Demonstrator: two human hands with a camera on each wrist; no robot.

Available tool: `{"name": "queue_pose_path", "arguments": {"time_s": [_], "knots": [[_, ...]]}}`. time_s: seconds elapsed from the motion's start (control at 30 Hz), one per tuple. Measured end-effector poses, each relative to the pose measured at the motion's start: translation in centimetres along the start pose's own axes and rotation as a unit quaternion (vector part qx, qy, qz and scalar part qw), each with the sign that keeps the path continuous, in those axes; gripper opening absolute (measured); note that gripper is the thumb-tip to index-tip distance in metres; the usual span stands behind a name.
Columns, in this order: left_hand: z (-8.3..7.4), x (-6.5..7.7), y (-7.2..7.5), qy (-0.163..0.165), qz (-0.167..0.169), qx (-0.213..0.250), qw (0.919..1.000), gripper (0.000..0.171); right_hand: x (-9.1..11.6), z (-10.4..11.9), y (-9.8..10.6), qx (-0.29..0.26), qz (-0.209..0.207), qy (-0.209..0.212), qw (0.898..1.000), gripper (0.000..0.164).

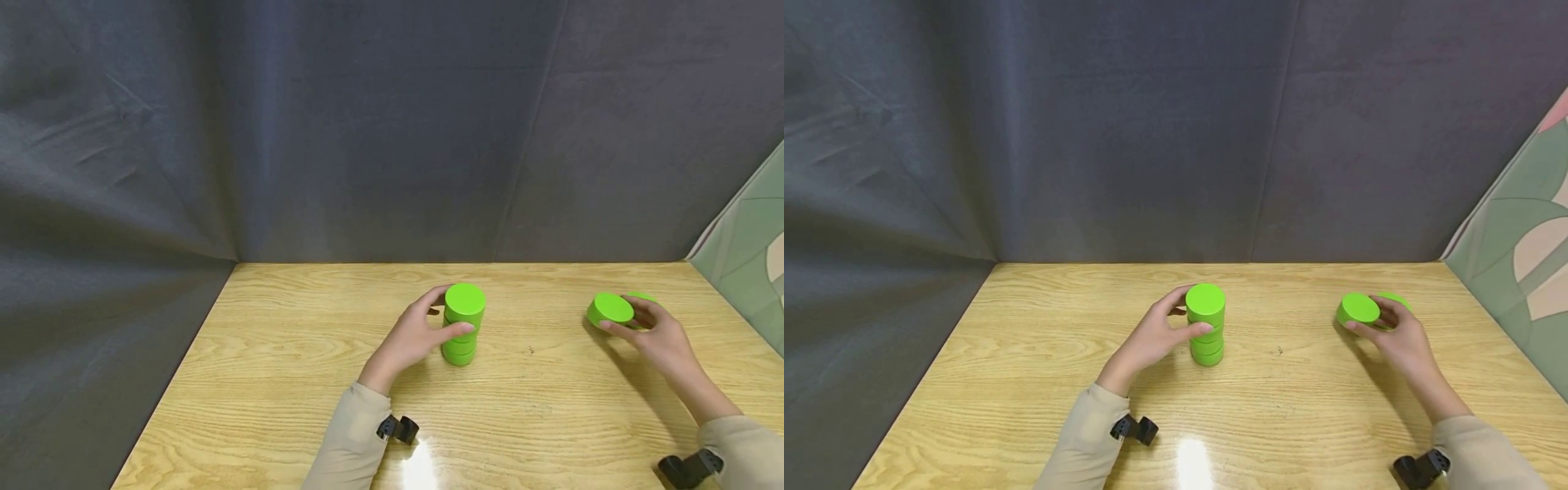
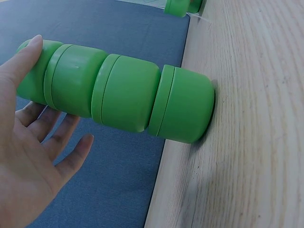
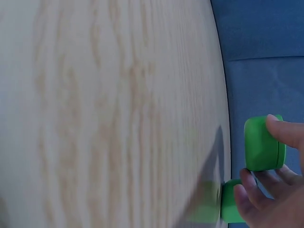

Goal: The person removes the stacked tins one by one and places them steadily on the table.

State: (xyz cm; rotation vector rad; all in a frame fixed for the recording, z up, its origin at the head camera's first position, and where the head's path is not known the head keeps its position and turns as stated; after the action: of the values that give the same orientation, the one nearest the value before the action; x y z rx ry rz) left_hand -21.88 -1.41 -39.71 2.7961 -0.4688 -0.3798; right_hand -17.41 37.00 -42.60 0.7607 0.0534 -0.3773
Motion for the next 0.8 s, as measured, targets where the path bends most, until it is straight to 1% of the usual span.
{"name": "queue_pose_path", "arguments": {"time_s": [0.23,0.43,0.6,0.8], "knots": [[0.04,0.01,-0.02,-0.001,0.000,0.002,1.0000,0.068,-0.16,-0.37,-0.20,0.016,0.015,0.010,1.000,0.078],[0.07,-0.01,-0.03,-0.002,0.000,0.001,1.0000,0.068,-0.35,-0.66,-0.44,0.025,0.035,-0.001,0.999,0.083],[0.02,0.07,0.01,0.003,0.000,0.001,1.0000,0.068,-0.43,-0.79,-0.57,0.039,0.040,-0.003,0.998,0.082],[-0.10,-0.05,0.02,-0.013,0.001,-0.004,0.9999,0.067,-0.34,-0.71,-0.61,0.029,0.047,0.005,0.998,0.081]]}}
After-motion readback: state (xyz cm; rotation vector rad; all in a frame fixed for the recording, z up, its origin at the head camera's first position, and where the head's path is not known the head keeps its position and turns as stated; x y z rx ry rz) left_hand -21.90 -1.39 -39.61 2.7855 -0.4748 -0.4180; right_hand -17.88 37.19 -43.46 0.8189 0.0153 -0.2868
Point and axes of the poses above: each hand's wrist, its own x-axis away from the middle knuckle, its own y-axis out of the back of the hand, z = x × y, the point moved 2 cm from there along -x, towards the middle knuckle, and after that the axes turned 9 degrees about -z, right-handed, at the moved point
